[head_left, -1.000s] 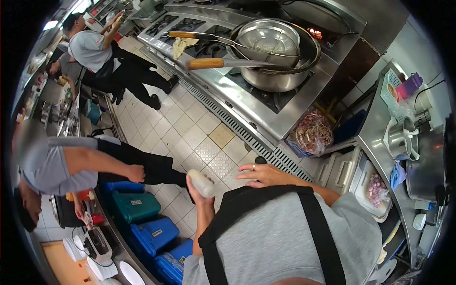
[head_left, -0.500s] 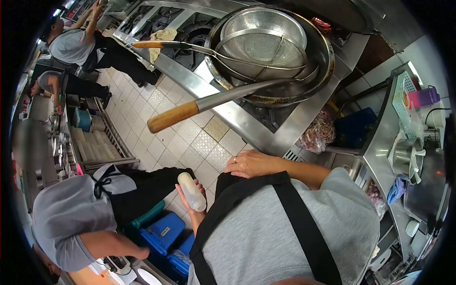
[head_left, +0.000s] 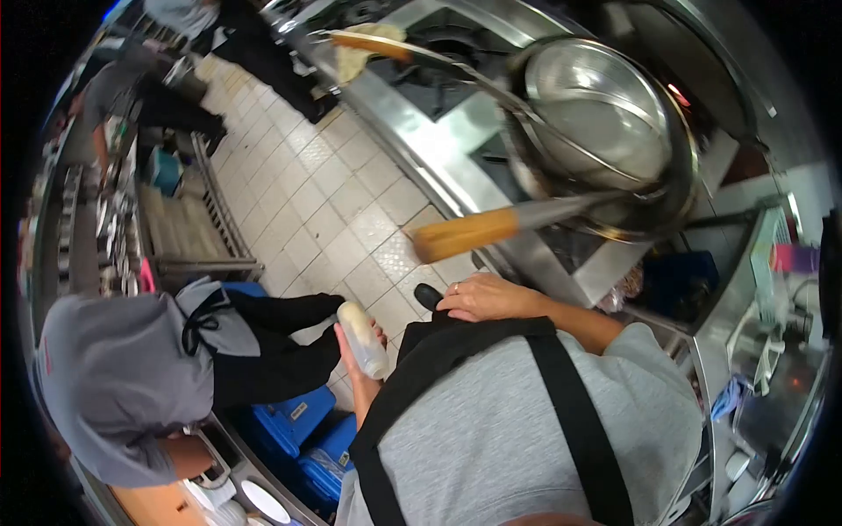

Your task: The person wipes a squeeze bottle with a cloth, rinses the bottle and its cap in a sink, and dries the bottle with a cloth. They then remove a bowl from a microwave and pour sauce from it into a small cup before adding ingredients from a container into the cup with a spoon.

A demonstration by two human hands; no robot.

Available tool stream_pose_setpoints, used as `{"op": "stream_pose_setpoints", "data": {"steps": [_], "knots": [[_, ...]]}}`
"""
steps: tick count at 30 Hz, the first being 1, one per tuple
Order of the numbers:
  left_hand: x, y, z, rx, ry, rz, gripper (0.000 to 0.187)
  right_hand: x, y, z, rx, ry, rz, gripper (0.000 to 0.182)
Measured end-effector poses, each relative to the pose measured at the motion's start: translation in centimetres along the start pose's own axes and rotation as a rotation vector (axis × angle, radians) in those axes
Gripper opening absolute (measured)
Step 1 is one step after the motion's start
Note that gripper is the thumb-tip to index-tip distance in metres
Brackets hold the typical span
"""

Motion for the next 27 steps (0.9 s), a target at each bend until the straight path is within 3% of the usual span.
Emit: {"op": "stream_pose_setpoints", "data": {"steps": [2,3,6,8,11,12,14,16,18,20,24,27], "knots": [[0.3,1.9,-1.8,0.01,-0.041,0.022,0.062,-1.2,3.2,0.2,-0.027,-0.05,0.092,0.023],[-2.2,1.5,-3.8,-0.101,-0.053,-0.03,0.061,-1.3,4.8,0.9,-0.042,-0.08,0.143,0.024],[-1.0,4.2,-8.2,-0.192,-0.008,-0.073,0.061,-1.9,10.0,2.8,-0.059,-0.165,0.251,0.029],[-0.5,5.7,-10.2,-0.149,-0.11,-0.036,0.06,-2.4,13.3,3.9,-0.058,-0.197,0.288,0.029],[-0.4,7.6,-12.7,-0.063,-0.16,0.119,0.059,-2.0,18.2,6.4,0.006,-0.241,0.211,0.028],[-2.4,7.4,-14.2,-0.141,-0.152,0.13,0.067,-1.8,19.7,7.1,0.022,-0.246,0.18,0.028],[-2.4,9.5,-15.9,-0.152,-0.149,0.129,0.066,-1.0,22.6,7.5,-0.007,-0.242,0.155,0.028],[-3.2,12.1,-17.3,-0.077,-0.198,0.124,0.065,0.7,25.6,7.6,-0.07,-0.259,0.169,0.029],[-5.5,14.7,-19.1,-0.154,-0.142,0.197,0.065,3.5,28.4,5.2,-0.116,-0.217,0.041,0.029],[-9.1,16.2,-21.4,-0.199,0.027,0.114,0.062,7.6,30.8,2.5,-0.223,-0.219,-0.107,0.029],[-13.1,22.7,-25.8,-0.203,-0.029,0.091,0.056,14.7,35.1,-3.1,-0.376,-0.262,-0.352,0.028],[-13.2,28.9,-30.1,-0.252,-0.054,0.071,0.056,17.3,40.5,-6.5,-0.513,-0.382,-0.33,0.026]]}}
Point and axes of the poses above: each hand's wrist, its own y-axis towards the middle knuckle, its own x-axis out of the back of the hand, z = x × y, the point moved 7 cm from there along y, towards the middle knuckle, and after that the axes turned 14 degrees about -x, right-handed, at the moved point
